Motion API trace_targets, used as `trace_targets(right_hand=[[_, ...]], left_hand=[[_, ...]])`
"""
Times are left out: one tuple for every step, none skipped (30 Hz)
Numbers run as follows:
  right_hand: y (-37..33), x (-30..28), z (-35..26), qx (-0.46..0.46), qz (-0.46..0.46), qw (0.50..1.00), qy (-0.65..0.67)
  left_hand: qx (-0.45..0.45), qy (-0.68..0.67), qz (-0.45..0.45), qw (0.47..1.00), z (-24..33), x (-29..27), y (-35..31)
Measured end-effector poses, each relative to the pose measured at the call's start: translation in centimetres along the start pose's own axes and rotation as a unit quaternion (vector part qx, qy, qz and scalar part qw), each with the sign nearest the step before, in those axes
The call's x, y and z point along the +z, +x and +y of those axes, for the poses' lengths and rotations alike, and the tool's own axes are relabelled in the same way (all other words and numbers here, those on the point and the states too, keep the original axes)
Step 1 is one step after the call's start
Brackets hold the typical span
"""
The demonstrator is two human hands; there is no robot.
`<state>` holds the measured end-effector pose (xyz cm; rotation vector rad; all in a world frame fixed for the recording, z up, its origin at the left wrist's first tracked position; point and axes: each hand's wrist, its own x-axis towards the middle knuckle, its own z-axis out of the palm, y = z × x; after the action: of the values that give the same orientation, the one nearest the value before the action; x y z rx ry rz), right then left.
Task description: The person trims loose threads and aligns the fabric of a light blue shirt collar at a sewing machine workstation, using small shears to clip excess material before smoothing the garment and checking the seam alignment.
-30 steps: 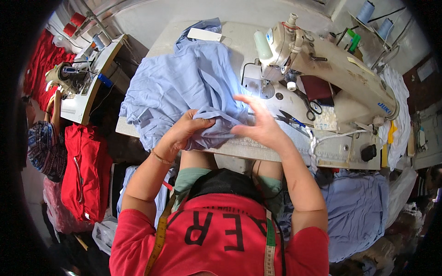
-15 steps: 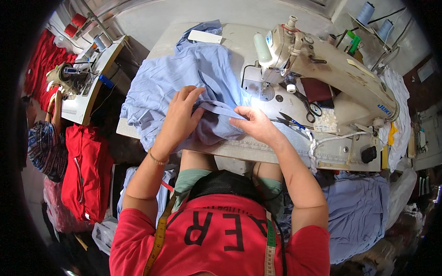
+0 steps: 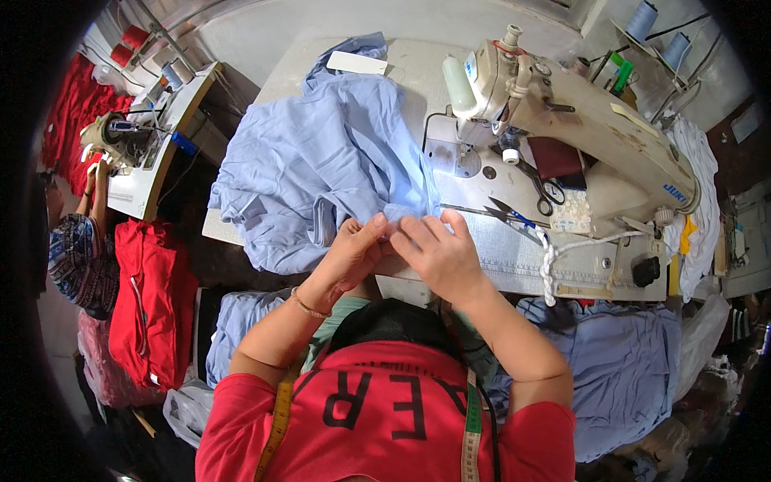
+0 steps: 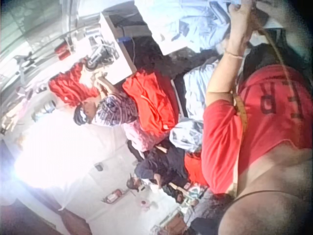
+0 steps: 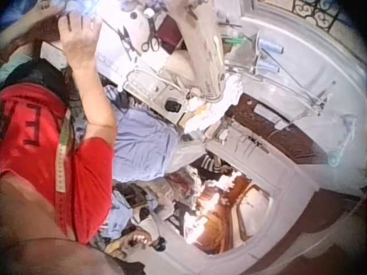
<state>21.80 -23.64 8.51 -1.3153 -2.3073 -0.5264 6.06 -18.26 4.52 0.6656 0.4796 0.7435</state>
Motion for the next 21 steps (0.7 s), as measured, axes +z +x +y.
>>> trace_targets(right_hand=[[-0.3, 0.1, -0.1, 0.002, 0.005, 1.000, -0.002], [-0.6, 0.3, -0.2, 0.003, 0.010, 1.000, -0.003], [-0.8, 0.4, -0.3, 0.005, 0.014, 1.000, -0.005], [-0.9, 0.5, -0.3, 0.009, 0.025, 1.000, 0.000], [-1.0, 0.6, -0.3, 0.013, 0.035, 0.999, 0.004], [-1.1, 0.6, -0.3, 0.017, 0.045, 0.999, 0.007], [-1.1, 0.6, -0.3, 0.035, 0.049, 0.997, 0.051], [-1.1, 0.5, -0.3, 0.053, 0.052, 0.993, 0.094], [-1.1, 0.4, -0.2, 0.070, 0.055, 0.987, 0.137], [-1.1, 0.5, 0.0, 0.092, 0.063, 0.978, 0.179], [-0.9, 0.8, 0.3, 0.113, 0.070, 0.966, 0.220], [-0.8, 1.0, 0.6, 0.135, 0.077, 0.953, 0.261], [-0.7, 0.9, 0.6, 0.180, 0.065, 0.934, 0.303], [-0.4, 0.9, 0.5, 0.225, 0.052, 0.910, 0.343], [-0.1, 0.7, 0.5, 0.269, 0.040, 0.884, 0.381], [0.2, 0.7, 0.4, 0.285, 0.036, 0.872, 0.396], [0.5, 0.7, 0.4, 0.302, 0.031, 0.860, 0.410], [0.7, 0.7, 0.4, 0.318, 0.027, 0.848, 0.424], [0.7, 0.9, 0.5, 0.319, 0.022, 0.845, 0.429], [0.6, 1.4, 0.6, 0.320, 0.017, 0.842, 0.434], [0.5, 1.7, 0.6, 0.321, 0.012, 0.839, 0.440]], left_hand=[[-0.004, -0.001, 0.039, 0.999, 0.2, 0.4, 0.0], [0.002, -0.017, 0.073, 0.997, -0.2, 0.5, 0.4], [0.015, -0.010, 0.078, 0.997, -0.3, 0.5, 0.4], [0.028, -0.003, 0.082, 0.996, -0.3, 0.6, 0.4], [0.041, 0.004, 0.087, 0.995, -0.3, 0.6, 0.4], [0.038, 0.002, 0.088, 0.995, -0.3, 0.6, 0.4], [0.035, -0.001, 0.088, 0.996, -0.1, 0.7, 0.3], [0.032, -0.004, 0.088, 0.996, 0.0, 0.7, 0.3], [0.031, 0.004, 0.078, 0.996, -0.1, 0.4, 0.3], [0.031, 0.012, 0.068, 0.997, -0.4, 0.0, 0.5], [0.031, 0.020, 0.058, 0.998, -0.5, -0.2, 0.5], [0.034, 0.033, 0.062, 0.997, -0.5, -0.2, 0.5], [0.037, 0.047, 0.067, 0.996, -0.6, -0.2, 0.5], [0.041, 0.061, 0.072, 0.995, -0.6, -0.3, 0.5], [0.043, 0.088, 0.071, 0.993, -0.6, -0.3, 0.5], [0.046, 0.115, 0.069, 0.990, -0.5, -0.5, 0.3], [0.048, 0.142, 0.068, 0.986, -0.5, -0.6, 0.3], [0.070, 0.165, 0.074, 0.981, -0.5, -0.3, 0.2], [0.091, 0.188, 0.080, 0.975, -0.5, 0.2, 0.1], [0.113, 0.210, 0.086, 0.967, -0.4, 0.4, 0.1], [0.122, 0.231, 0.083, 0.962, -0.5, 0.3, 0.1]])
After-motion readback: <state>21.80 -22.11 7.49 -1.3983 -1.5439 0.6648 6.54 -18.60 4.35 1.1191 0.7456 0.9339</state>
